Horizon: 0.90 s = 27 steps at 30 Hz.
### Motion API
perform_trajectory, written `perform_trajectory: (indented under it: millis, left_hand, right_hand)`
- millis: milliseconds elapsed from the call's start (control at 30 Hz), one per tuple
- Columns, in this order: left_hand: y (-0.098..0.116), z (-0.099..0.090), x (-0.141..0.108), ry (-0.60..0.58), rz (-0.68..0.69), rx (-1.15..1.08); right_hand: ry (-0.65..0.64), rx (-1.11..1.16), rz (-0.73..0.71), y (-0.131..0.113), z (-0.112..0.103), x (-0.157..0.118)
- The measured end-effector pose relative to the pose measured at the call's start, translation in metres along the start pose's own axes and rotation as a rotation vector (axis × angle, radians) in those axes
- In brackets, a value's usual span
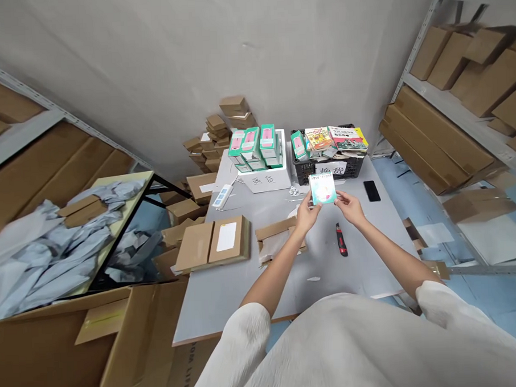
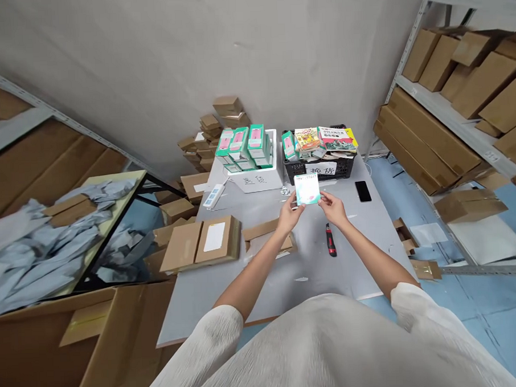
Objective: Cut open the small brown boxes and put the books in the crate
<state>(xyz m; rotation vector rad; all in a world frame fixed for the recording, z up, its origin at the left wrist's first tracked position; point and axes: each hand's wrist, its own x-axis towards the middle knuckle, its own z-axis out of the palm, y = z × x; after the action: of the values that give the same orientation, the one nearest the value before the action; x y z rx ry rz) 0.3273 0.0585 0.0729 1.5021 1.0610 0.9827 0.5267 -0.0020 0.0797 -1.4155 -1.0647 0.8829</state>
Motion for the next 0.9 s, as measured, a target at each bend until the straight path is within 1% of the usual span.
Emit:
perform_trajectory:
  millis: [100,200,300,433,533,600,700,800,900]
  left_hand:
    - [-0.001,0.013,0.018,0.048,0.013,0.016]
    - [0.000,0.022,0.034,0.091,0.011,0.059]
    - [0.005,0.033,0.049,0.082,0.029,0.118]
    - [0.014,0.053,0.071,0.080,0.053,0.210]
    - [0.015,0.064,0.082,0.076,0.052,0.222]
    - [0.014,0.065,0.087,0.076,0.054,0.214]
    - [0.012,0.060,0.094,0.075,0.063,0.219]
    - [0.016,0.058,0.106,0.069,0.094,0.238]
    - [0.025,0.065,0.124,0.044,0.132,0.235]
  right_hand:
    - [-0.013,0.003,-0.018,0.001,-0.010,0.022]
    - [-0.022,-0.002,-0.033,0.002,-0.019,0.039]
    - [-0.014,-0.016,-0.023,0.004,-0.030,0.052]
    - [0.029,-0.015,-0.002,0.008,-0.049,0.071]
    - [0.036,-0.020,0.004,0.011,-0.059,0.085]
    - [0.020,-0.026,0.001,0.012,-0.060,0.093]
    - [0.009,-0.018,-0.006,0.012,-0.056,0.102]
    - [0.027,-0.006,-0.014,0.010,-0.053,0.112]
    - [0.064,0.002,-0.028,0.008,-0.060,0.126]
